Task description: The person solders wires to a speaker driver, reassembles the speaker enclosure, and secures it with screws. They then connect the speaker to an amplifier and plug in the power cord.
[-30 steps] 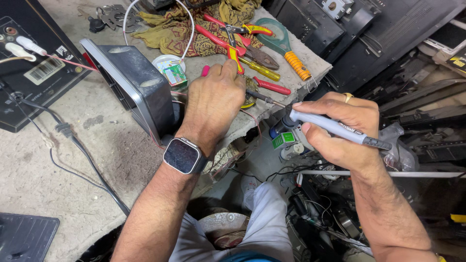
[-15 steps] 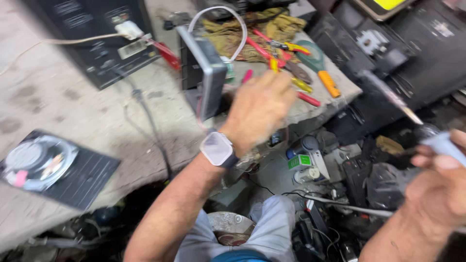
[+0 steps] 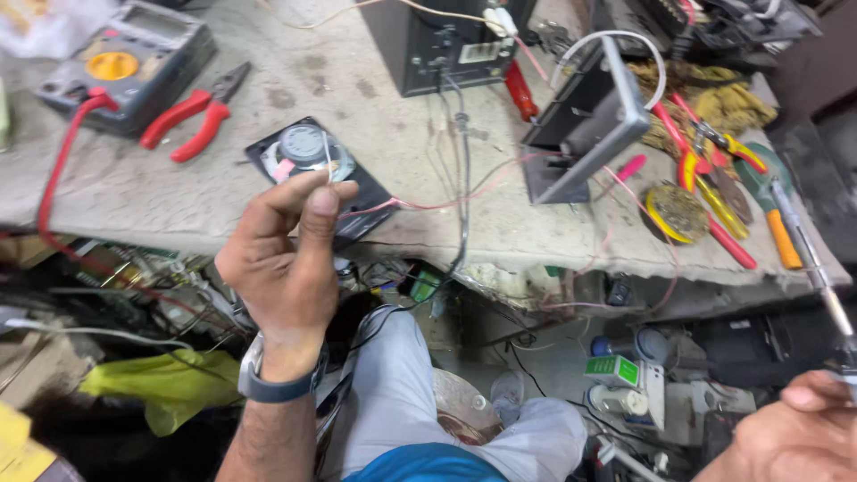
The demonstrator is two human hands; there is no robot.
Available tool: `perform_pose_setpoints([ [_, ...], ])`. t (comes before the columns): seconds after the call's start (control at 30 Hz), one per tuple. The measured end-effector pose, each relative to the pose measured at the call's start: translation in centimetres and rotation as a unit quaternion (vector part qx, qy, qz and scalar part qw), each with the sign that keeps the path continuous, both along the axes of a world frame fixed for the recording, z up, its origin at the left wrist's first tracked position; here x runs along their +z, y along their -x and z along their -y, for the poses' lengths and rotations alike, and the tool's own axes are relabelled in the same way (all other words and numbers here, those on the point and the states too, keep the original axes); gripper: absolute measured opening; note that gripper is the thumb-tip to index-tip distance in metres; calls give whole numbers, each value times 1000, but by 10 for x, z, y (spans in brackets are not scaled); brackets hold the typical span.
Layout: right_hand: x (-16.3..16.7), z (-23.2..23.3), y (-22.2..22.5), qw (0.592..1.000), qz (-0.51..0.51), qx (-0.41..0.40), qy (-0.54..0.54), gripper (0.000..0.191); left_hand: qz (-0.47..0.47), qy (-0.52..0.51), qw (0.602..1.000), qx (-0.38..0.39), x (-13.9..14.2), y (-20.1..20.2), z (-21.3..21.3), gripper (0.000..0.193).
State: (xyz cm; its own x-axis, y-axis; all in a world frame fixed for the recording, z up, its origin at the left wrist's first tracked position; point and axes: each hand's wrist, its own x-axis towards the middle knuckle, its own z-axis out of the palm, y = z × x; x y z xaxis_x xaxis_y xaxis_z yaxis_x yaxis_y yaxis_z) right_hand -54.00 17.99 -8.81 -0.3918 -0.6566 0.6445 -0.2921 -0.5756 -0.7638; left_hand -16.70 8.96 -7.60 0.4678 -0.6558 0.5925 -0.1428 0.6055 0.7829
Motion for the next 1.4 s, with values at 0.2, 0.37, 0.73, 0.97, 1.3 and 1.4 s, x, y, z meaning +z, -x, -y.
perform_pose_setpoints([
  [0.2,5,39,-88,990,-54,129,-35,40,112,-92,978,147,-21,-54,14,9],
  [0.37,-7,90,-149,972,1,211,105,36,306,-43,937,165,-28,-88,23,12],
  [0.73,-29,147,-192,968,16,250,30,36,336,-38,932,131,-32,-133,63,13],
  [0.97,-26,158,-203,962,-154,225,20,32,352,-40,926,130,-35,-139,74,11],
  [1.3,-18,173,-233,949,-199,243,23,31,320,-3,933,167,-46,-141,84,15],
  [1.4,-14,177,-243,946,-220,237,20,31,318,2,930,184,-48,-140,87,17],
])
